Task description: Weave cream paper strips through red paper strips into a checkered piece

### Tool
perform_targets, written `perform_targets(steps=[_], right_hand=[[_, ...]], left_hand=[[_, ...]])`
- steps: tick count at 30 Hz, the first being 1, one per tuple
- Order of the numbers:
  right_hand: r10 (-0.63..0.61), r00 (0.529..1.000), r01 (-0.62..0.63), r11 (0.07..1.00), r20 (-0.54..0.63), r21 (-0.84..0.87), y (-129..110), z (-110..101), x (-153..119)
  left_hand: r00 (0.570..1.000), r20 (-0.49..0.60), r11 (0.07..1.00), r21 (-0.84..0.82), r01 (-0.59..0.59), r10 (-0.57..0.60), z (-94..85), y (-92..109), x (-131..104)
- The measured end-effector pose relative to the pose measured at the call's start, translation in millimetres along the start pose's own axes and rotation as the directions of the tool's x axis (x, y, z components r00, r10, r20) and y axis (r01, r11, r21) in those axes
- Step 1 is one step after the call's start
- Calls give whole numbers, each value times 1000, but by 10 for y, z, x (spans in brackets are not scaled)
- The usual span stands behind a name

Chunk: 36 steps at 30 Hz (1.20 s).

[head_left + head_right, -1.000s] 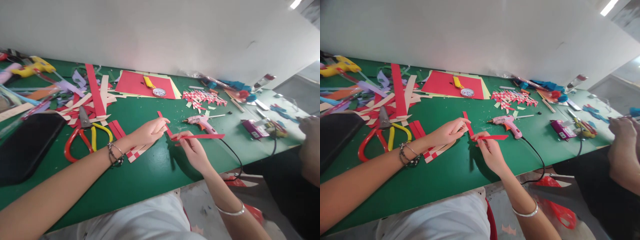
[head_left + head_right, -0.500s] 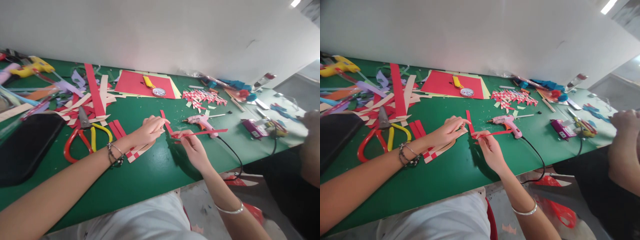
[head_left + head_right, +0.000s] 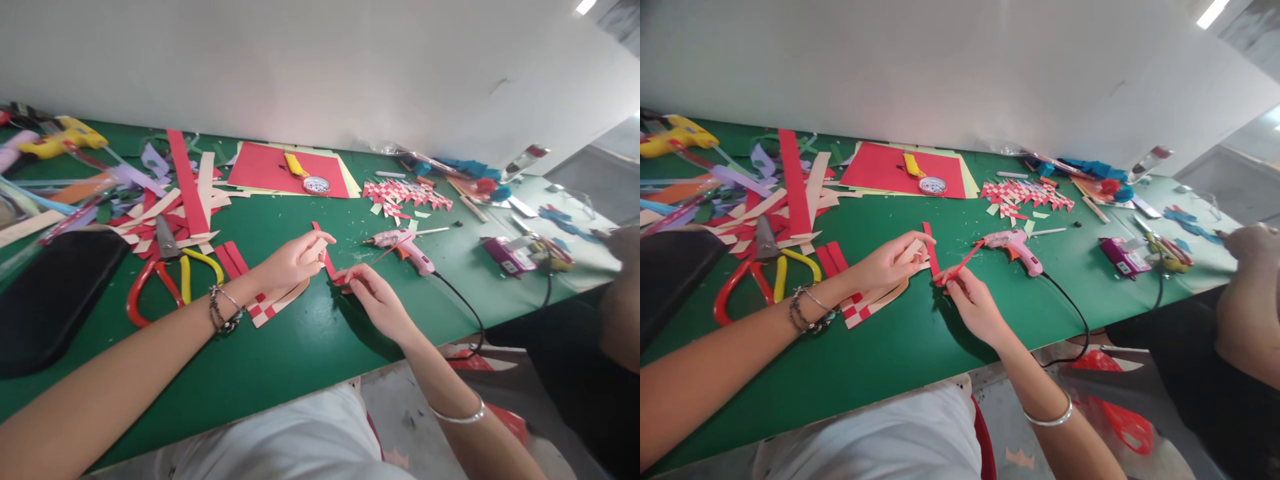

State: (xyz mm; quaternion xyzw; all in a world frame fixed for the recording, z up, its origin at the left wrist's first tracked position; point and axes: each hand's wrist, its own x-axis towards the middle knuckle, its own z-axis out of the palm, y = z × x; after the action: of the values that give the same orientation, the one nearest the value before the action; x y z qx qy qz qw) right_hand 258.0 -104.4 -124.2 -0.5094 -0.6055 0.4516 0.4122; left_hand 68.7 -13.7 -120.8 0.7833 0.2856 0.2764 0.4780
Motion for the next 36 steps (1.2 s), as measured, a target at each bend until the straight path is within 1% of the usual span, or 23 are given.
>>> perform_targets(steps=[3,6,9,13,16,19,21,24,27,29,31,36], right_hand=[[7,1000,-7,1000,0,-8,12,2,2],[5,1000,-5,1000,9,-12,10,-1,5],[-7,999,7,1000,36,-14,-4,-3,6],[-28,997,30,999,70,-28,-22,0,9],[-37,996,41,998,86,-40,-24,1,11],[-41,995,46,998,93,-51,-15,-3,9],[-41,994,47,997,99,-55,-7,-5,8],[-41,993,48,997,108,-59,1,-1,8],[-43,992,52,996,116,-70,4,4,7],[-43,992,52,996,116,-73,6,5,4],[-42,992,51,996,115,-77,12,2,-2],[-51,992,62,994,119,-94,33,-4,-5]], left_hand=[[999,-15,999,36,30,-30,-19,38,-7],[999,-30,992,123,39,-36,-49,63,-19],[996,-59,969,237,74,-61,-70,48,-20],[992,-85,950,293,111,-90,-57,2,-14],[997,-58,929,364,71,-54,-32,-10,-22],[1000,-9,899,437,18,-16,-15,-2,-33],[1000,16,871,491,7,-17,-5,10,-33],[1000,19,826,563,5,-19,17,27,-21],[998,46,779,625,-53,31,45,42,-6],[995,84,759,644,-101,62,58,51,1],[991,109,758,639,-130,78,62,62,3],[992,92,770,625,-126,87,58,66,-8]])
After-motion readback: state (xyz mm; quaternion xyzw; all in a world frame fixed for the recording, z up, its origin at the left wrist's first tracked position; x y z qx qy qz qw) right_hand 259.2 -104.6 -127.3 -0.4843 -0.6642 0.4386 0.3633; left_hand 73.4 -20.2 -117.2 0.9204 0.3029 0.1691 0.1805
